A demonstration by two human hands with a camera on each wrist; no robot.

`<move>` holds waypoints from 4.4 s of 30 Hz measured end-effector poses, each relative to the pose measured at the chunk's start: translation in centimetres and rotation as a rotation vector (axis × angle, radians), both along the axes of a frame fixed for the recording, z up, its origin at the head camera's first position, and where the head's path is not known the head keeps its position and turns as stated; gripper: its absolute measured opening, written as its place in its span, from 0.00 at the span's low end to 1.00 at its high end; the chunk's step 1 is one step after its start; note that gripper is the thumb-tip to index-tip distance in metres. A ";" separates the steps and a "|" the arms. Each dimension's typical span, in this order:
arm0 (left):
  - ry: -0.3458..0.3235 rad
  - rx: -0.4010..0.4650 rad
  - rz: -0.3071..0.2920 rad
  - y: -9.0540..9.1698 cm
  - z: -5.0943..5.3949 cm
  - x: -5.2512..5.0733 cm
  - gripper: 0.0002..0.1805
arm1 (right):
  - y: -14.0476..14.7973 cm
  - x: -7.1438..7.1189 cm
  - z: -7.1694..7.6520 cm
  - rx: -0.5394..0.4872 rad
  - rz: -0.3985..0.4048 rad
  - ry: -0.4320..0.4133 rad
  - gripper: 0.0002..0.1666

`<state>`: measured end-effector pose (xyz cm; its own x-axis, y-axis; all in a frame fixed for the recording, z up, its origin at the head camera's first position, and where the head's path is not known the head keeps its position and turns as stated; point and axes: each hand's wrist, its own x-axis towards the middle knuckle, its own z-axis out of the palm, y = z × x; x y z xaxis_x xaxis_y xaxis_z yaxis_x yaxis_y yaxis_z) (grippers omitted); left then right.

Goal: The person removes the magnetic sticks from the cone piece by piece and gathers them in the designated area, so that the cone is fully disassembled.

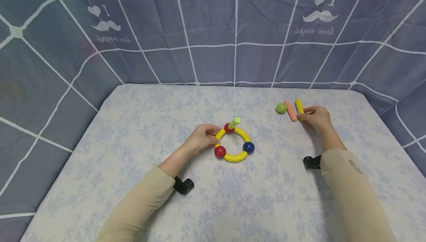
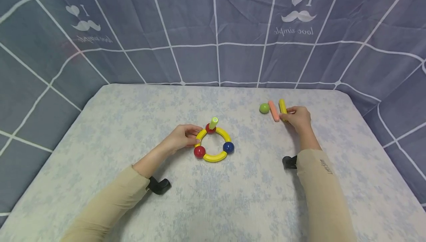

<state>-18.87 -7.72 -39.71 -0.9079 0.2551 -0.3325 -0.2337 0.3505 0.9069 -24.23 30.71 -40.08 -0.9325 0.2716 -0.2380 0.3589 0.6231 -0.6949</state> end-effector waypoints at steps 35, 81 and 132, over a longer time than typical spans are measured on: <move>-0.031 -0.021 0.019 0.3 0.1 -0.1 0.22 | 0.8 -0.3 0.0 -0.092 0.007 -0.061 0.35; 0.006 -0.036 -0.063 0.0 0.3 -3.1 0.26 | -9.0 3.1 3.9 -0.458 0.490 0.070 0.31; 0.089 -0.004 -0.066 2.4 0.0 -4.0 0.17 | -17.9 1.7 1.9 -0.576 0.522 0.030 0.14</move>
